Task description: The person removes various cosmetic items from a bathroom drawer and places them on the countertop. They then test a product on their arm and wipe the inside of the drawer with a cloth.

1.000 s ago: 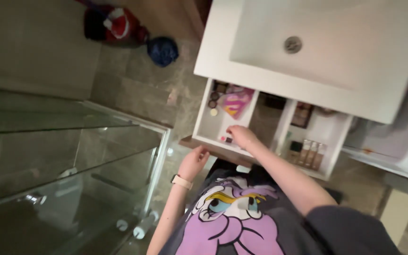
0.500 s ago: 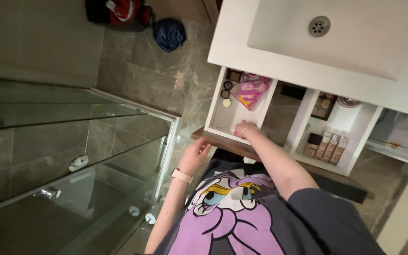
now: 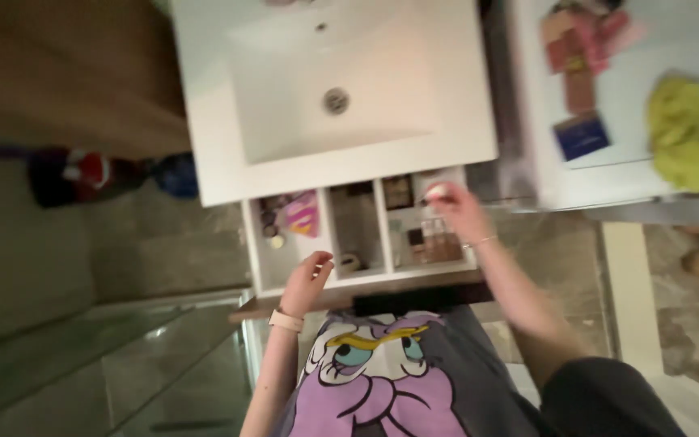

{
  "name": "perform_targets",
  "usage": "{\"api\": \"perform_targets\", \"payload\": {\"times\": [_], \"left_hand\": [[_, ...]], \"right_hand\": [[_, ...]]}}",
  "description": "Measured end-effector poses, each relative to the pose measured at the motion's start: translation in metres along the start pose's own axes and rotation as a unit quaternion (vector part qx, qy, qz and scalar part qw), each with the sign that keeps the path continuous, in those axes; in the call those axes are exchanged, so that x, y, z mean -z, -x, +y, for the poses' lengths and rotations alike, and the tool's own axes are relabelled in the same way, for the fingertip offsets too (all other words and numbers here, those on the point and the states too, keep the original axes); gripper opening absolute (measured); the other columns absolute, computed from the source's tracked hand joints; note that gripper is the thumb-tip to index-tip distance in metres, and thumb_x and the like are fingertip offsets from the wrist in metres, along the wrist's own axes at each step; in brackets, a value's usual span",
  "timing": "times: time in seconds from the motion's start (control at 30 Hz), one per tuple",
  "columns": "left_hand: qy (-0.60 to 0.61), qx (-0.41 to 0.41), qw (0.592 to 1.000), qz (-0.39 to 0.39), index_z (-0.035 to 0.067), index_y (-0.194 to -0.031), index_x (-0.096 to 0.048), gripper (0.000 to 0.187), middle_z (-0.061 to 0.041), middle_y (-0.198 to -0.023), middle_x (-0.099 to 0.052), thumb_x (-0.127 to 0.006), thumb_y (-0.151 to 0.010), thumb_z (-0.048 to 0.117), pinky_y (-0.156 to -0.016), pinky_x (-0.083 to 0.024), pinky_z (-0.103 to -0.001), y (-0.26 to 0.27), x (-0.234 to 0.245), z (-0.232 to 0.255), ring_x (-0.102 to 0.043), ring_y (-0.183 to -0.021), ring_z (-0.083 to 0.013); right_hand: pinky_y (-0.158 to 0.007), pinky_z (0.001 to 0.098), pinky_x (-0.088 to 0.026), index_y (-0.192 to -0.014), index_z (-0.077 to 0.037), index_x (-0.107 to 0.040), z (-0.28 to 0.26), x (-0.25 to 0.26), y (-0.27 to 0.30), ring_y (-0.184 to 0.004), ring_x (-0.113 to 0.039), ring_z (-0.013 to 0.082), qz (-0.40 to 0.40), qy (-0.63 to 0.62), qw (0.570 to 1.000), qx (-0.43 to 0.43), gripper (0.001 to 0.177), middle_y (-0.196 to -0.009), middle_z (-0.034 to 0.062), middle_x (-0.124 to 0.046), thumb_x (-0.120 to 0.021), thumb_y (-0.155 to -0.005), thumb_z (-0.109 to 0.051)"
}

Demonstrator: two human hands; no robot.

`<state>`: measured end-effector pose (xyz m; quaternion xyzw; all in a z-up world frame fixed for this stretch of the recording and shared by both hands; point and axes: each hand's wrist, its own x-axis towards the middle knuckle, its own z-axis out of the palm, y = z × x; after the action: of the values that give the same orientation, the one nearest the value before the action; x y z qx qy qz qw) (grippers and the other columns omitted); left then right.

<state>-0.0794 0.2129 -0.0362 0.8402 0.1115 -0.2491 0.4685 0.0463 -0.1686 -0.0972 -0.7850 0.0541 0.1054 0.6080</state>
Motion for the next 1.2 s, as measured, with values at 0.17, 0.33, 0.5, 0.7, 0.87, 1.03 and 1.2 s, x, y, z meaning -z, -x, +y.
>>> {"api": "perform_targets", "payload": {"times": [0.17,0.33,0.5,0.7,0.87,1.03,1.2], "left_hand": [[0.008,-0.017,1.000,0.000,0.007,-0.126,-0.067,0.031,-0.026,-0.115,-0.072,-0.060,-0.102,0.024,-0.090,-0.059,-0.053,-0.024,-0.050,0.069,-0.071,-0.107,-0.0443],[0.005,0.004,1.000,-0.013,0.011,-0.127,-0.068,0.032,-0.022,-0.114,-0.074,-0.061,-0.100,0.027,-0.091,-0.059,-0.052,-0.036,-0.104,0.087,-0.072,-0.107,-0.0422],[-0.003,0.031,1.000,0.002,0.011,-0.129,-0.068,0.034,-0.023,-0.114,-0.075,-0.064,-0.099,0.028,-0.090,-0.059,-0.051,-0.031,-0.121,0.105,-0.072,-0.106,-0.0427],[0.004,0.051,0.998,0.028,0.014,-0.125,-0.070,0.030,-0.021,-0.115,-0.075,-0.064,-0.099,0.029,-0.093,-0.058,-0.051,-0.017,-0.111,0.112,-0.071,-0.109,-0.0422],[-0.001,0.047,0.998,0.050,0.013,-0.125,-0.071,0.031,-0.021,-0.114,-0.075,-0.065,-0.099,0.029,-0.095,-0.057,-0.051,-0.025,-0.103,0.081,-0.071,-0.109,-0.0426],[-0.055,0.051,0.995,0.062,0.011,-0.127,-0.069,0.035,-0.021,-0.114,-0.074,-0.063,-0.101,0.034,-0.094,-0.058,-0.051,-0.023,-0.071,0.061,-0.072,-0.108,-0.0389],[-0.085,0.033,0.994,0.053,0.015,-0.126,-0.066,0.031,-0.013,-0.111,-0.075,-0.059,-0.101,0.033,-0.089,-0.059,-0.046,0.010,-0.018,0.035,-0.073,-0.103,-0.0328]], "right_hand": [[-0.084,0.0350,-0.058,-0.133,-0.014,-0.066,0.027,0.209,-0.073,-0.096,-0.071,0.0234,0.245,0.088,0.959,0.111,0.033,-0.110,0.0111,-0.073,-0.076,-0.102,-0.015],[-0.080,0.0354,-0.063,-0.121,-0.019,-0.074,0.072,0.314,-0.170,-0.095,-0.074,0.0314,0.346,0.165,0.911,0.152,0.028,-0.107,0.0098,-0.076,-0.083,-0.095,-0.015],[-0.073,0.0355,-0.064,-0.110,-0.028,-0.077,0.093,0.318,-0.221,-0.086,-0.076,0.0273,0.391,0.257,0.874,0.134,0.025,-0.090,0.0026,-0.078,-0.087,-0.088,-0.033],[-0.073,0.0454,-0.068,-0.132,-0.008,-0.066,0.104,0.296,-0.213,-0.093,-0.072,0.0432,0.429,0.133,0.881,0.145,0.062,-0.119,0.0232,-0.067,-0.093,-0.076,-0.006],[-0.087,0.0380,-0.058,-0.136,-0.008,-0.059,0.040,0.210,-0.094,-0.104,-0.062,0.0303,0.391,0.042,0.900,0.186,0.050,-0.125,0.0131,-0.054,-0.066,-0.090,0.009],[-0.085,0.0436,-0.055,-0.121,-0.002,-0.063,-0.011,0.068,0.002,-0.102,-0.064,0.0338,0.189,0.073,0.972,0.123,0.026,-0.109,0.0174,-0.062,-0.063,-0.096,0.008],[-0.085,0.0356,-0.061,-0.114,-0.011,-0.073,0.014,-0.085,0.041,-0.090,-0.073,0.0197,-0.170,-0.085,0.981,-0.043,0.023,-0.100,0.0102,-0.075,-0.060,-0.100,0.000]]}}
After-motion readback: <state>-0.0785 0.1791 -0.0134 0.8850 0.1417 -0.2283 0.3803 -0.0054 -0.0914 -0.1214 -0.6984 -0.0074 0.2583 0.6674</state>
